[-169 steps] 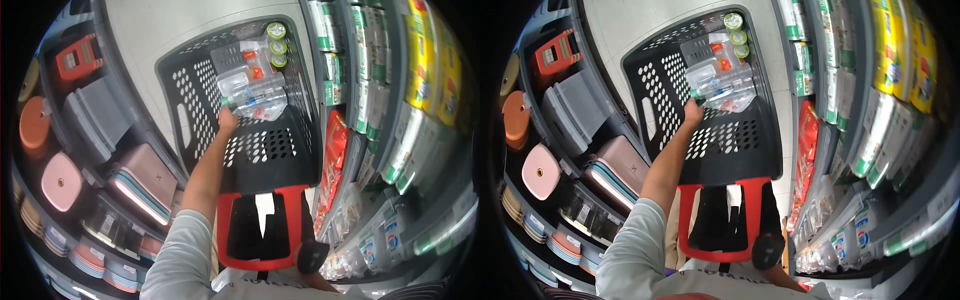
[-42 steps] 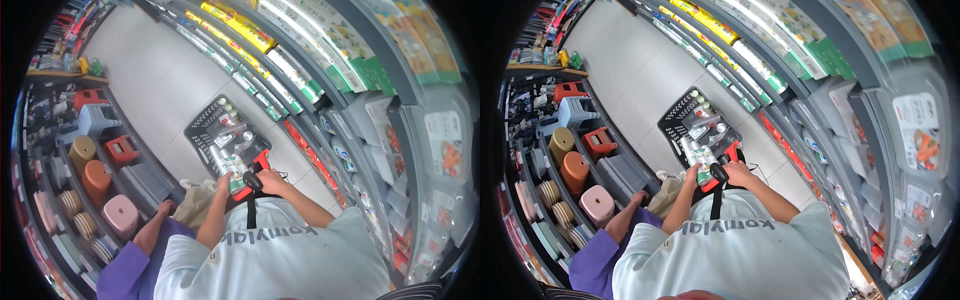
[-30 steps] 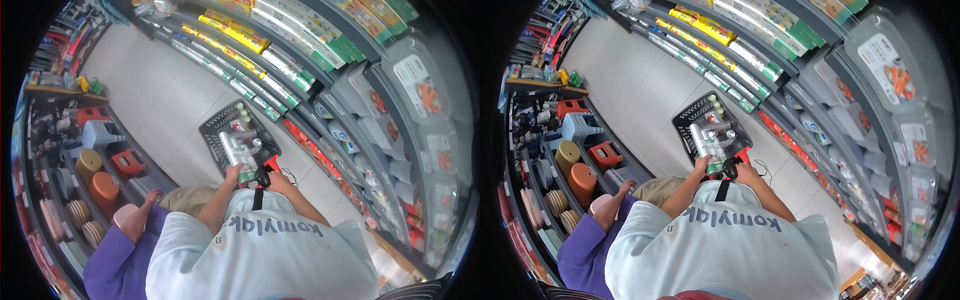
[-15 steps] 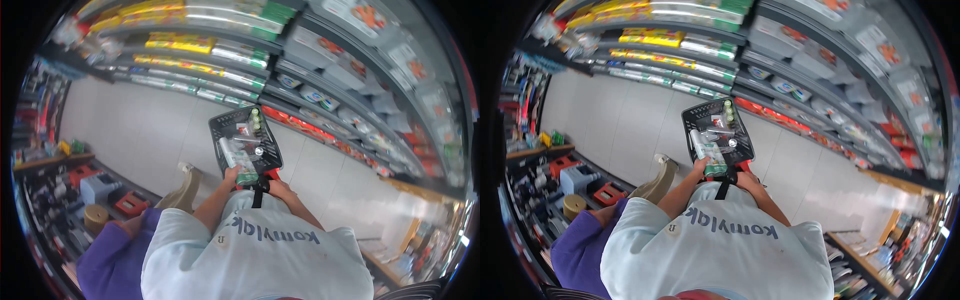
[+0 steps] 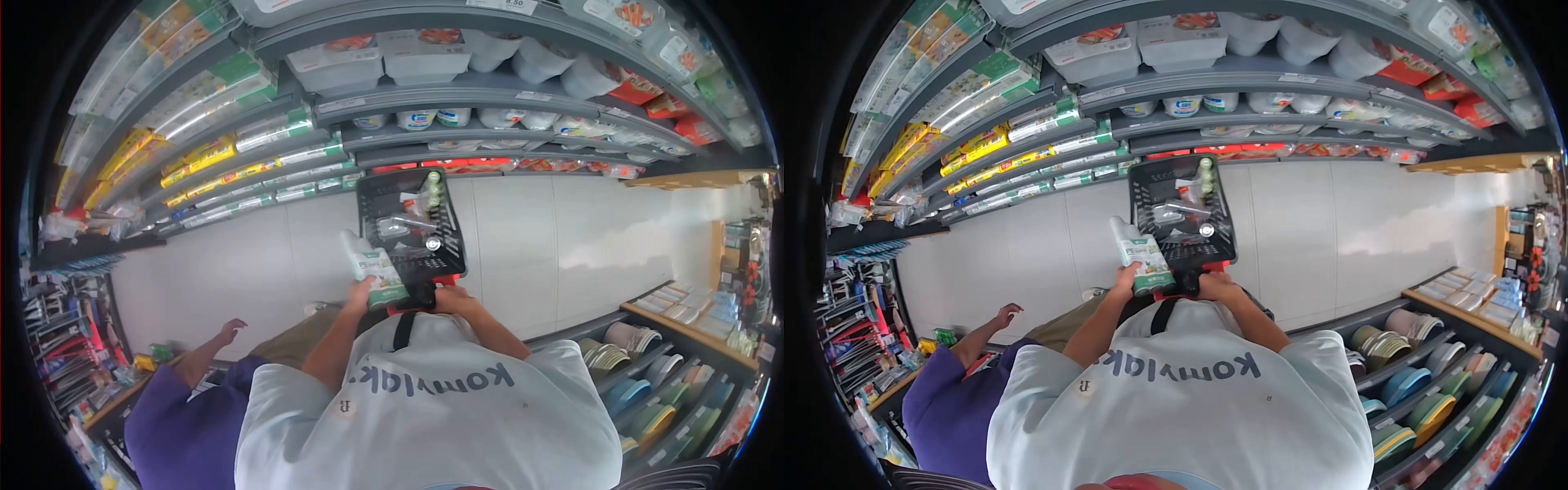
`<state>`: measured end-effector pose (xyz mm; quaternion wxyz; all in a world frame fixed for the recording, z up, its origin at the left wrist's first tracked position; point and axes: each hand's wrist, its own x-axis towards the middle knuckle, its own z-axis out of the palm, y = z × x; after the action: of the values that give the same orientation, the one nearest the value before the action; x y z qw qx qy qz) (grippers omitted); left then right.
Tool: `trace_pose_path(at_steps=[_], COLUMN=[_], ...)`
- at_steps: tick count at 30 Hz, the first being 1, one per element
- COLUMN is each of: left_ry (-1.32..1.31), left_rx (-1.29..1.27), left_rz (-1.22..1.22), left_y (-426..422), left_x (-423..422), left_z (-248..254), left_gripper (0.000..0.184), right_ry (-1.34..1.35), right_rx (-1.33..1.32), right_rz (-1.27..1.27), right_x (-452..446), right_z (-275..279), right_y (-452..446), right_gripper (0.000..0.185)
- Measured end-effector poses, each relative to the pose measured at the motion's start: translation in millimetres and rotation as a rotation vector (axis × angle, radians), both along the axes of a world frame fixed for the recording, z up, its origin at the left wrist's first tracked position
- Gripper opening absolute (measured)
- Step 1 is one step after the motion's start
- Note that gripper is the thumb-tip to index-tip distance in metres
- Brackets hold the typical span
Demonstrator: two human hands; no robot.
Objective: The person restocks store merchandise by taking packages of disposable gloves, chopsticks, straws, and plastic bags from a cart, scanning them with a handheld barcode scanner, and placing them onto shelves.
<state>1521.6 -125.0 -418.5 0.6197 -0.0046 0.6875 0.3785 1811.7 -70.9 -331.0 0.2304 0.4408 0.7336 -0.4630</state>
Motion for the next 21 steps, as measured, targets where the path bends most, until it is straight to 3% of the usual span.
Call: trace_pose_path(at_steps=[2, 5, 13, 16, 18, 21], left_ry=[-0.031, 0.009, -0.223, -0.28, -0.324, -0.399], left_rx=[0.029, 0.022, 0.042, 0.044, 0.028, 0.039], left_rz=[0.028, -0.017, -0.249, -0.424, -0.506, -0.602], left_y=[5.1, 21.3, 84.4, 110.9, 129.9, 151.9], left_x=[7.1, 18.1, 28.2, 16.2, 0.0, -24.6], left_z=[-2.8, -11.1, 5.3, 11.9, 19.1, 40.7], left_gripper=[0.045, 0.046, 0.045, 0.043, 0.043, 0.043], right_ry=[-0.088, -0.137, -0.221, -0.21, -0.235, -0.249], right_rx=[0.012, -0.033, -0.023, -0.018, -0.038, -0.085], right_rz=[-0.026, -0.092, -0.264, -0.305, -0.389, -0.479], right_x=[13.2, 31.3, -15.6, -53.9, -86.2, -128.7], right_z=[-1.9, 20.5, -21.6, -29.7, 9.6, 26.0], right_y=[-2.1, -3.4, -42.3, -50.5, -38.3, -38.2], right_gripper=[0.066, 0.069, 0.07, 0.062, 0.053, 0.048])
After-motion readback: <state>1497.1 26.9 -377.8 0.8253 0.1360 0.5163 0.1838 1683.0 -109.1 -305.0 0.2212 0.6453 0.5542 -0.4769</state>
